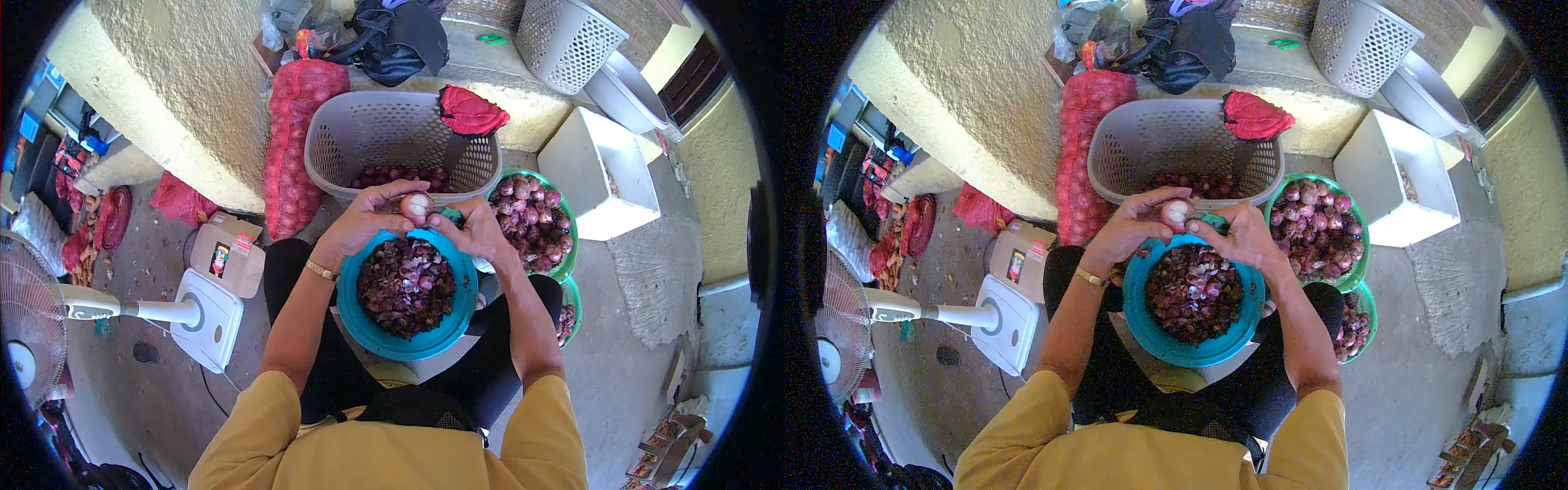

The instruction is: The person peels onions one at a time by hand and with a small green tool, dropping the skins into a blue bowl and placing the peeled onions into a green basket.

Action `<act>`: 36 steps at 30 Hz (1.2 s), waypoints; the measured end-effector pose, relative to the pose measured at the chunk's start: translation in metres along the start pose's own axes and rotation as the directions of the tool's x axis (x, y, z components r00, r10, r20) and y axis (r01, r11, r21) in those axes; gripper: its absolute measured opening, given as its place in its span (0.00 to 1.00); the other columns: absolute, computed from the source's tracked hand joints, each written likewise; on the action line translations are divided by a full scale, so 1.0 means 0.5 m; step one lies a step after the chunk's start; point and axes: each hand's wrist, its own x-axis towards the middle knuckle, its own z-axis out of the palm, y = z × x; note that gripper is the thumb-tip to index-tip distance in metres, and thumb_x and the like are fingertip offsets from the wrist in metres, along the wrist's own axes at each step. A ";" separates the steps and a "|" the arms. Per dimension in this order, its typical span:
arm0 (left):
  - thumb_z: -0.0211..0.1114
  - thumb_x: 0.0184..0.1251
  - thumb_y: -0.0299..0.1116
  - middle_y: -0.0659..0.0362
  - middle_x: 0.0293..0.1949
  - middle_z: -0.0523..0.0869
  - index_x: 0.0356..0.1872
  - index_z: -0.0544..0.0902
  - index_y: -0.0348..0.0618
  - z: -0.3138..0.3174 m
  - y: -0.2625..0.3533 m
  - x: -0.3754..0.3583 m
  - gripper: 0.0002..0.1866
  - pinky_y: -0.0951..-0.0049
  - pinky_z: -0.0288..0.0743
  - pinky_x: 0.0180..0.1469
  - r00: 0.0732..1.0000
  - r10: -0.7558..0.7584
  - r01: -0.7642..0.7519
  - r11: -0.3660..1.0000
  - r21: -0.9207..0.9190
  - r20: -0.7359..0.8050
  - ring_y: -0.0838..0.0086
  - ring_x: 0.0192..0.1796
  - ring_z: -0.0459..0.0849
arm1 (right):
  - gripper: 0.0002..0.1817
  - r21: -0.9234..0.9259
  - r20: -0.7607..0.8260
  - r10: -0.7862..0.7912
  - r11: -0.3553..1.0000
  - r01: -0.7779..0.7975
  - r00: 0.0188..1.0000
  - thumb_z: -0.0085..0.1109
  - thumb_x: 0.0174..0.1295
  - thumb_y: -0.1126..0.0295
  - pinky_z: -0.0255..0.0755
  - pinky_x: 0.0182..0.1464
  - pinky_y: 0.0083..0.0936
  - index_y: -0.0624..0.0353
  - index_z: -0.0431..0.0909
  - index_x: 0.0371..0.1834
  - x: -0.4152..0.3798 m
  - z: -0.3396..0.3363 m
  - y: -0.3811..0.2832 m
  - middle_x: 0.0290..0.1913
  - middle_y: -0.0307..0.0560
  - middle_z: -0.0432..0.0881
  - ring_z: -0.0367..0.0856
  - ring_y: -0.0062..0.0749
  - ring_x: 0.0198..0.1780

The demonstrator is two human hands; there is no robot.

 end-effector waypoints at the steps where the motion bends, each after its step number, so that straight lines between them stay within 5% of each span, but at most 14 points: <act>1: 0.74 0.47 0.20 0.57 0.55 0.84 0.65 0.74 0.40 0.000 0.000 0.000 0.38 0.74 0.79 0.55 1.000 0.006 -0.006 1.000 -0.015 0.000 0.74 0.54 0.83 | 0.16 0.005 0.004 0.014 1.000 -0.014 1.000 0.66 0.62 0.61 0.75 0.43 0.32 0.64 0.85 0.42 0.000 0.000 -0.002 0.36 0.52 0.87 0.84 0.34 0.36; 8: 0.75 0.47 0.21 0.56 0.55 0.84 0.65 0.74 0.39 -0.002 0.002 0.000 0.38 0.74 0.79 0.56 1.000 -0.004 0.004 1.000 -0.028 0.000 0.73 0.55 0.83 | 0.19 -0.096 -0.025 -0.080 0.992 0.077 0.997 0.71 0.57 0.58 0.79 0.40 0.29 0.57 0.86 0.48 -0.002 -0.007 0.006 0.38 0.54 0.88 0.88 0.35 0.35; 13: 0.76 0.46 0.21 0.57 0.54 0.84 0.65 0.75 0.39 -0.001 0.004 -0.001 0.38 0.75 0.79 0.55 1.000 0.003 -0.003 1.000 0.004 0.005 0.74 0.54 0.82 | 0.21 -0.057 0.002 0.031 0.998 -0.031 1.000 0.74 0.54 0.60 0.79 0.41 0.30 0.56 0.85 0.50 -0.002 -0.013 -0.004 0.37 0.53 0.88 0.89 0.37 0.36; 25: 0.75 0.47 0.20 0.57 0.55 0.83 0.65 0.74 0.40 0.003 0.006 -0.003 0.38 0.78 0.80 0.51 0.999 -0.008 0.009 0.999 -0.038 0.031 0.76 0.52 0.82 | 0.20 -0.053 -0.059 -0.082 0.995 0.079 0.995 0.71 0.57 0.56 0.79 0.41 0.31 0.55 0.86 0.49 0.003 -0.002 0.008 0.37 0.53 0.88 0.88 0.40 0.37; 36: 0.72 0.48 0.18 0.57 0.55 0.83 0.65 0.75 0.39 0.003 0.007 -0.001 0.37 0.78 0.80 0.52 1.000 -0.015 0.015 1.000 -0.008 0.013 0.76 0.52 0.82 | 0.20 -0.083 -0.030 -0.022 0.996 0.019 0.999 0.68 0.59 0.54 0.79 0.41 0.31 0.56 0.86 0.47 0.002 -0.001 0.006 0.39 0.55 0.88 0.88 0.43 0.37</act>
